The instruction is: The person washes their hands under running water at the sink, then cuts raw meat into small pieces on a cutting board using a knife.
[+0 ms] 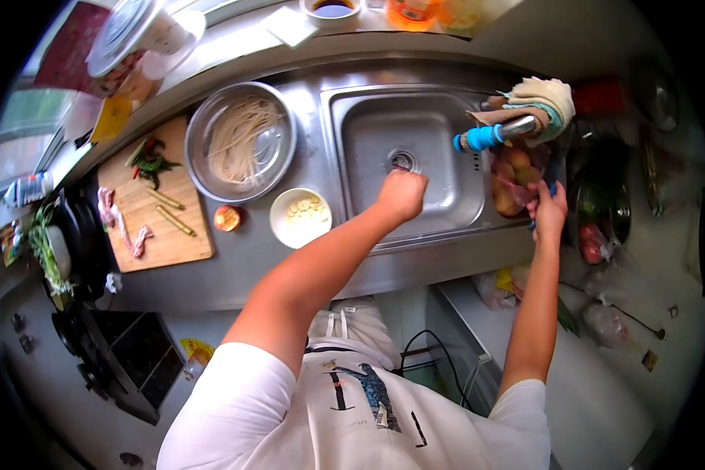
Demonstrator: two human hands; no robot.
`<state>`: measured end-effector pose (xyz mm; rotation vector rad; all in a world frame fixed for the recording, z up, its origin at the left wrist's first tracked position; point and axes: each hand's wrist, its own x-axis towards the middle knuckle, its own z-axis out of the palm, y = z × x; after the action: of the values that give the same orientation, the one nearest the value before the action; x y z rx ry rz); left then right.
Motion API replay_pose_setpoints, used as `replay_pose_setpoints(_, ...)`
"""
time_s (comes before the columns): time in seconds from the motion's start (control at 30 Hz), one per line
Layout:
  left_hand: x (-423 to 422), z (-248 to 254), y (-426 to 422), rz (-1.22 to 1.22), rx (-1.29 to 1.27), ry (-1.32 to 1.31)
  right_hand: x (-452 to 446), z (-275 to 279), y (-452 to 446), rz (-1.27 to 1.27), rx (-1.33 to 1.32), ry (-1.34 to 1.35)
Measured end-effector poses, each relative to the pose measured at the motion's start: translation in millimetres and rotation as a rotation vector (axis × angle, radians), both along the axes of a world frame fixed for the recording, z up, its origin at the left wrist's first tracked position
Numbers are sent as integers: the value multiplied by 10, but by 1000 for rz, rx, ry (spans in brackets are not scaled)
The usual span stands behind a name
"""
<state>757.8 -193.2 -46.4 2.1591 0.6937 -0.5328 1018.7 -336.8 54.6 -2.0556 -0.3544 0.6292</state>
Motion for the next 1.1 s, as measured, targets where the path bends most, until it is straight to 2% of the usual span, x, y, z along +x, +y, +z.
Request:
replay_pose_setpoints(0.07, -95, 62, -101, -83, 242, -100, -89, 49, -156, -9, 30, 28)
replay_pose_setpoints(0.1, -205, 85, -260, -48, 439, -233, -117, 50, -251, -20, 55, 38)
replay_pose_setpoints(0.17, -204, 43, -411, 60, 438, -290, -186, 79, -446, 20, 104, 86)
replay_pose_setpoints(0.23, -119, 450, -236, 70, -331, -308, -480, 247, -513, -18, 137, 55)
replay_pose_setpoints(0.3, -181, 456, -321, 102, 138, -305, -690, 258, -671, -28, 173, 40)
replay_pose_setpoints(0.37, -280, 263, -407, -125, 528, -238, -1106, 443, -662, -86, 124, 18)
replay_pose_setpoints(0.43, -595, 571, -356, 14, 324, -568, -1532, 481, -637, -128, 160, 20)
replay_pose_setpoints(0.5, -931, 759, -303, 269, 282, -842, -1944, 600, -582, -5, 148, -20)
replay_pose_setpoints(0.6, -1862, 888, 6, 523, 352, -1008, -2678, 611, -398, 174, 197, 122)
replay_pose_setpoints(0.63, -2282, 1009, 79, 671, 321, -940, -2986, 618, -264, 216, 183, 182)
replay_pose_setpoints(0.7, -3136, 945, 198, 897, 539, -842, -3601, 614, 14, 413, 61, 301)
replay_pose_setpoints(0.77, -4114, 682, 402, 975, 717, -816, -4270, 596, 311, 690, -85, 217)
replay_pose_setpoints(0.83, -5012, 471, 504, 1116, 829, -597, -4909, 411, 559, 911, -150, 206)
replay_pose_setpoints(0.87, -5402, 358, 530, 1101, 897, -512, -5275, 248, 660, 947, -97, 90)
replay_pose_setpoints(0.9, -5683, 241, 545, 1181, 825, -450, -5637, 96, 748, 983, -50, -25)
replay_pose_setpoints(0.97, -6054, 103, 596, 1156, 889, -441, -6257, -57, 975, 1036, -76, -51)
replay_pose_setpoints(1.03, -6244, -16, 657, 1130, 809, -459, -6768, -197, 1140, 1025, -83, -180)
replay_pose_setpoints(1.1, -6348, -86, 694, 1104, 731, -468, -7113, -245, 1280, 1002, -135, -155)
